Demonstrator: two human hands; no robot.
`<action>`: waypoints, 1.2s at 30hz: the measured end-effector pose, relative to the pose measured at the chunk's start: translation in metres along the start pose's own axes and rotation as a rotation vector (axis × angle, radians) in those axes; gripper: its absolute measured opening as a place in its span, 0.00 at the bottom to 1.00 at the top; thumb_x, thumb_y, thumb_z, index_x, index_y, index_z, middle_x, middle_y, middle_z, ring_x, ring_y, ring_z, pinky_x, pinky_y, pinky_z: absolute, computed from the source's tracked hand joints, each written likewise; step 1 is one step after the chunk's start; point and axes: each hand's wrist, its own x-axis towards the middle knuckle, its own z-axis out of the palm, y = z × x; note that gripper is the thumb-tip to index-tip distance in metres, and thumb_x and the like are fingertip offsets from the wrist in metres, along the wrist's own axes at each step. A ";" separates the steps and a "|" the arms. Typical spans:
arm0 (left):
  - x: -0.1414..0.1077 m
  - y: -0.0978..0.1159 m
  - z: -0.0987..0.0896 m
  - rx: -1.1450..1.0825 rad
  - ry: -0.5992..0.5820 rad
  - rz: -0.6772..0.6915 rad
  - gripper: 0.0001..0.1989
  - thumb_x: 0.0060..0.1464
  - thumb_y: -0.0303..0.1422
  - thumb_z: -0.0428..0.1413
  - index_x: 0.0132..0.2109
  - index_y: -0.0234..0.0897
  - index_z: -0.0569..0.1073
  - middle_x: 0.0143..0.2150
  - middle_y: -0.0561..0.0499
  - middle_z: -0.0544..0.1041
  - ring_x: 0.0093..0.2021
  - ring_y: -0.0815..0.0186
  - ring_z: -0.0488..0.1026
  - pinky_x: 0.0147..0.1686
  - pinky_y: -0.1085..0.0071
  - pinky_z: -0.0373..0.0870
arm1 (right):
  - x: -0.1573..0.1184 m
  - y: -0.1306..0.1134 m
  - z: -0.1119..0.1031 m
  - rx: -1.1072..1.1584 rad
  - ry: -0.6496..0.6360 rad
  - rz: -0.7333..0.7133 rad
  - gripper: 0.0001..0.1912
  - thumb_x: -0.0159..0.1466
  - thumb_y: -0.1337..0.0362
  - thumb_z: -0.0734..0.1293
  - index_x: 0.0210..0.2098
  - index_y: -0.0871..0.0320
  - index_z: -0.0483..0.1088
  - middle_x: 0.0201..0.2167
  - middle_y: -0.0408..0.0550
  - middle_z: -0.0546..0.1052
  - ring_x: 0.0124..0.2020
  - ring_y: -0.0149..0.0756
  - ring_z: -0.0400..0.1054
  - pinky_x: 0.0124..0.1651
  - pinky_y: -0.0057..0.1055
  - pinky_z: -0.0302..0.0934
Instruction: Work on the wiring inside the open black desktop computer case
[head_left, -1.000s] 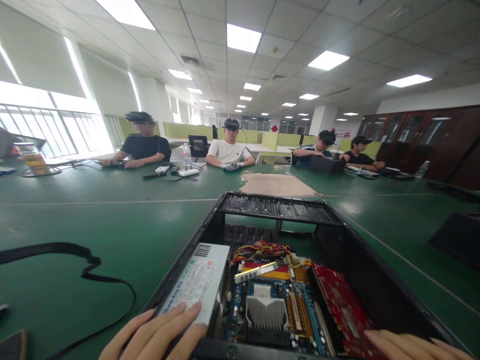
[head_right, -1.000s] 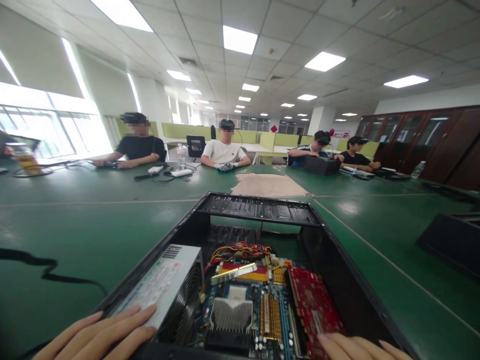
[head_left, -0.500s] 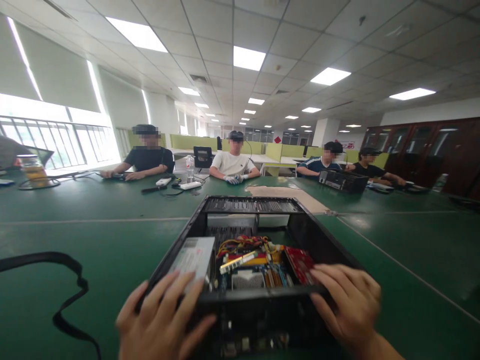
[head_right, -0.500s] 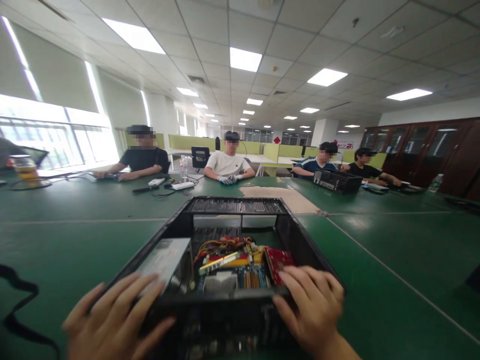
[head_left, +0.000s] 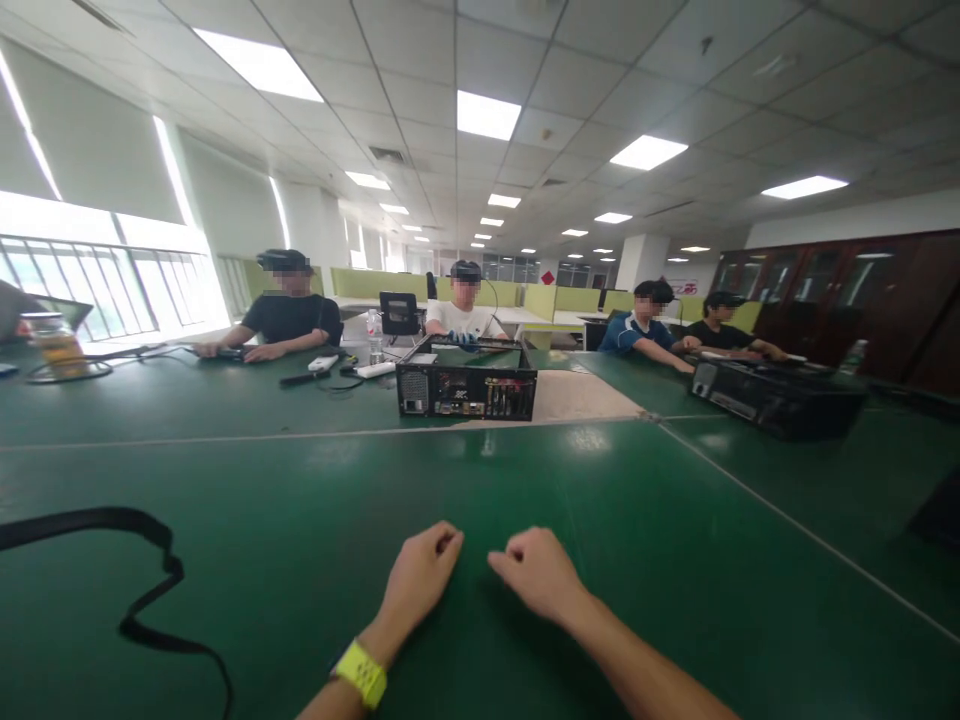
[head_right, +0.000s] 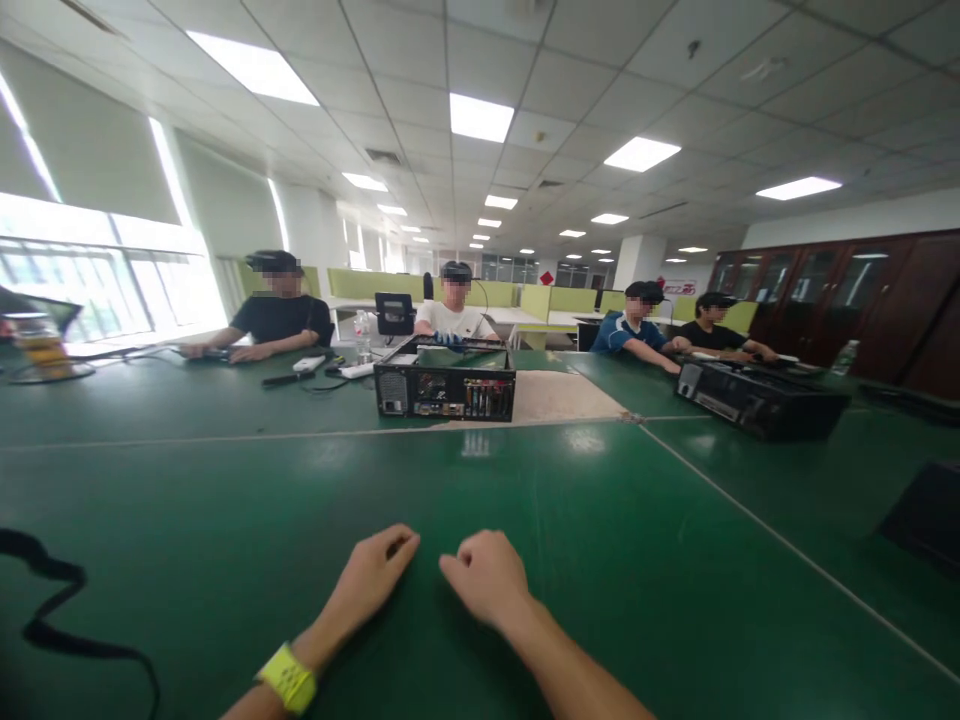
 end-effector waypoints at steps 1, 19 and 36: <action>-0.010 -0.005 0.004 -0.048 -0.037 0.005 0.21 0.61 0.40 0.42 0.31 0.35 0.74 0.26 0.51 0.75 0.29 0.66 0.71 0.31 0.74 0.65 | -0.013 0.009 0.010 0.025 -0.037 0.000 0.21 0.63 0.54 0.59 0.20 0.59 0.70 0.17 0.41 0.70 0.22 0.29 0.63 0.24 0.25 0.51; -0.029 -0.005 0.004 -0.334 -0.241 0.026 0.18 0.56 0.45 0.46 0.31 0.35 0.72 0.25 0.55 0.68 0.28 0.67 0.64 0.28 0.74 0.57 | -0.049 0.013 0.035 0.089 -0.006 -0.059 0.18 0.56 0.51 0.64 0.18 0.56 0.67 0.18 0.38 0.72 0.23 0.28 0.62 0.28 0.27 0.45; -0.026 -0.007 0.008 -0.282 -0.253 0.046 0.16 0.55 0.42 0.47 0.32 0.35 0.72 0.24 0.55 0.67 0.27 0.68 0.63 0.28 0.74 0.56 | -0.049 0.011 0.034 0.006 -0.001 -0.072 0.17 0.57 0.50 0.63 0.20 0.54 0.71 0.21 0.40 0.76 0.25 0.31 0.66 0.28 0.29 0.45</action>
